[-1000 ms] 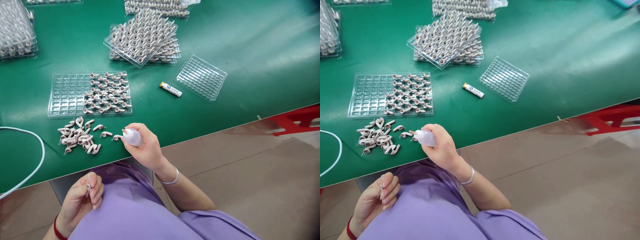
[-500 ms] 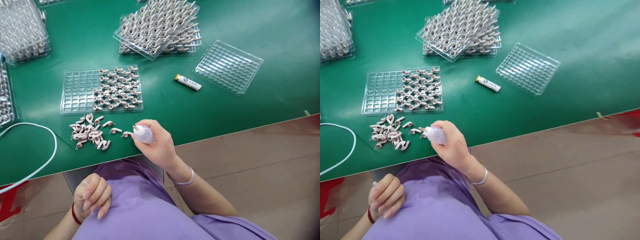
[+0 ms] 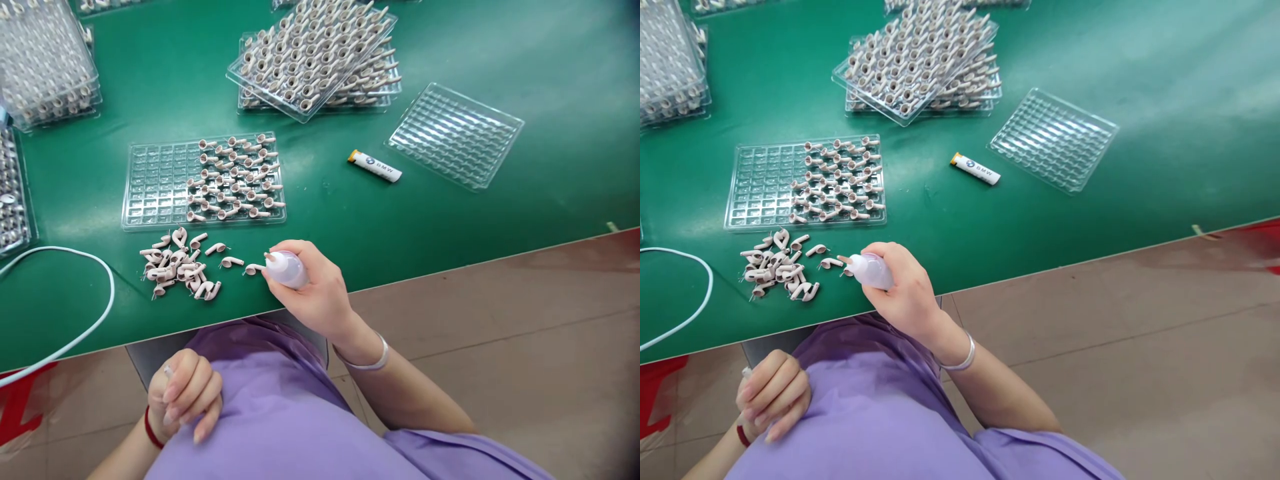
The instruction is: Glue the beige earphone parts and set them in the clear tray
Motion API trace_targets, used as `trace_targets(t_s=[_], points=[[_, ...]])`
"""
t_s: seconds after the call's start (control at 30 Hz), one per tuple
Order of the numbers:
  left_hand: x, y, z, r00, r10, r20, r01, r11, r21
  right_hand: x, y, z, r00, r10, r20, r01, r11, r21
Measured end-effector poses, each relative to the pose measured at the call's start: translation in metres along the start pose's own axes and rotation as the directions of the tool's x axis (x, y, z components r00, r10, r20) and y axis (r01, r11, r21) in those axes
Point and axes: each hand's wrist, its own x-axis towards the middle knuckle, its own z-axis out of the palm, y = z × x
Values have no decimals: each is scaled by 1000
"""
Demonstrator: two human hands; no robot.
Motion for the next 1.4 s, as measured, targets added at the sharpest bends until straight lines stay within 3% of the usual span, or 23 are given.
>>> trace_targets(t_s=[0.17,0.3,0.37,0.43,0.5,0.53,0.63,0.73,0.9,1.23,1.4], points=[[-3,0,-12,999,-16,-31,20,990,137,-1,1,0,1000,13,2,-13,1000,-1],[-2,10,11,988,73,-134,-32,958,283,-1,2,1,1000,5,3,-5,1000,-5],[-5,18,27,960,188,-206,-69,877,476,0,2,1,1000,2,4,-2,1000,-5],[-8,26,40,865,439,-243,-70,584,808,0,2,1,1000,-2,3,2,1000,-6],[-10,32,46,771,617,-156,7,237,972,0,1,1,1000,-6,-5,6,1000,-7],[-10,34,47,760,643,-94,33,106,994,0,1,1,1000,-5,-6,5,1000,-8],[-9,36,45,787,610,95,25,-185,982,0,1,1,1000,5,-4,-5,1000,-11],[-7,35,43,762,617,200,24,-335,942,0,1,1,1000,-2,-5,2,1000,-9],[-7,33,45,743,619,252,27,-405,914,0,3,1,1000,2,-3,-2,1000,-7],[-5,34,47,753,618,226,33,-378,925,1,1,1,1000,-6,10,6,1000,-8],[-6,34,44,761,627,165,43,-302,952,1,2,0,999,-5,48,7,1000,-29]])
